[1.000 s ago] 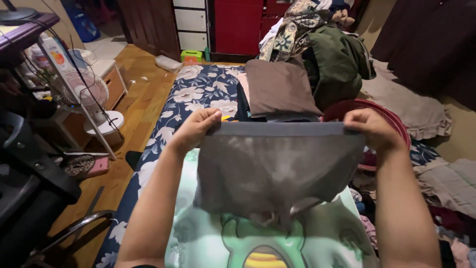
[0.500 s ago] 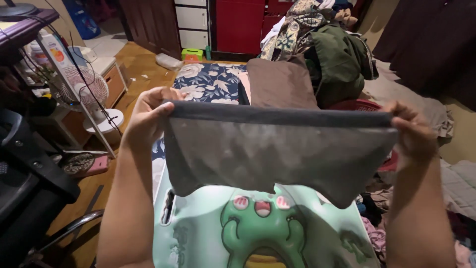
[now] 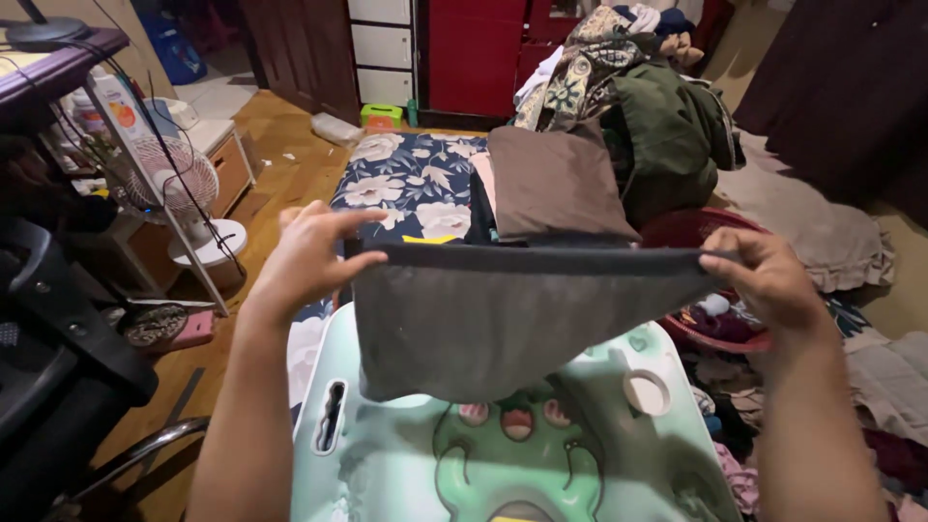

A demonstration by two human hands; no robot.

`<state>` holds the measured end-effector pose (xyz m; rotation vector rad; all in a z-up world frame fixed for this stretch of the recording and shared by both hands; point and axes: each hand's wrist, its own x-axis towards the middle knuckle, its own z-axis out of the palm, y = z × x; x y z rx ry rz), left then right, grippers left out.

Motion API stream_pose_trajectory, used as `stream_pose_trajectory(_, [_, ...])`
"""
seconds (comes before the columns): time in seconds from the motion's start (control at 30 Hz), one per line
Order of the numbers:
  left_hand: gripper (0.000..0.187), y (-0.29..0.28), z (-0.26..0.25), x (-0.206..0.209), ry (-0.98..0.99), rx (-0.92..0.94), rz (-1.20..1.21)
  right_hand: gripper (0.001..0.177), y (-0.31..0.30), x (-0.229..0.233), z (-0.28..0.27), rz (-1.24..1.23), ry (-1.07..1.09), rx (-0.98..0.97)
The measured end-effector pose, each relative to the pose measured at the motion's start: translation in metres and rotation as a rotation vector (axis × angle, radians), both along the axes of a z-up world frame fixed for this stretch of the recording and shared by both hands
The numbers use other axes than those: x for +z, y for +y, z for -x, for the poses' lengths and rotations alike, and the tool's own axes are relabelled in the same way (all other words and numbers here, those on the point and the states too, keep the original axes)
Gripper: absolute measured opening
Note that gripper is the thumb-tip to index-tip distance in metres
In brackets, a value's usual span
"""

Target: Folding pieces of underwear on a small table and putting them into a laundry basket.

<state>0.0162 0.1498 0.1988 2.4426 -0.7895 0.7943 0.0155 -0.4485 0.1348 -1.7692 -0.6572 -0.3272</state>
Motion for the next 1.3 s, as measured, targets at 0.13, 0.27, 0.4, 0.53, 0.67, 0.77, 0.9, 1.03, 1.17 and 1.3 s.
stream_pose_trajectory(0.13, [0.033, -0.004, 0.02, 0.014, -0.11, 0.141, -0.206, 0.025, 0.021, 0.034, 0.023, 0.108, 0.124, -0.164])
stream_pose_trajectory(0.27, [0.024, -0.01, 0.005, 0.01, -0.092, 0.182, -0.227, 0.03, -0.002, 0.017, -0.01, 0.327, 0.32, -0.335])
stream_pose_trajectory(0.4, [0.029, -0.033, -0.049, -0.025, -0.184, 0.309, -0.333, 0.03, 0.045, 0.007, -0.041, 0.242, 0.089, -0.281])
stream_pose_trajectory(0.53, [0.011, -0.044, -0.057, -0.021, -0.276, 0.397, -0.129, 0.042, 0.059, 0.026, -0.029, 0.248, -0.083, -0.464])
stream_pose_trajectory(0.67, [0.021, -0.037, -0.015, -0.006, -0.45, 0.224, 0.092, 0.036, 0.063, 0.048, 0.025, 0.324, -0.134, -0.609])
stream_pose_trajectory(0.77, [0.025, -0.026, 0.013, -0.035, -0.3, 0.006, 0.127, 0.046, 0.026, 0.003, 0.04, 0.337, -0.062, -0.466])
stream_pose_trajectory(0.9, [0.023, -0.008, 0.036, -0.153, 0.537, -0.33, 0.218, 0.034, -0.004, -0.098, 0.054, 0.35, 0.218, -0.044])
stream_pose_trajectory(1.03, [0.016, 0.001, 0.058, -0.229, 0.661, -0.3, 0.242, 0.027, 0.009, -0.171, 0.071, 0.394, 0.349, 0.027])
stream_pose_trajectory(1.17, [0.02, -0.01, 0.047, -0.23, 0.612, -0.044, 0.264, 0.02, 0.018, -0.202, 0.044, 0.257, 0.456, -0.206])
stream_pose_trajectory(1.3, [0.021, -0.038, -0.002, -0.227, 0.356, 0.098, 0.392, 0.024, 0.062, -0.177, 0.006, 0.23, 0.303, -0.528])
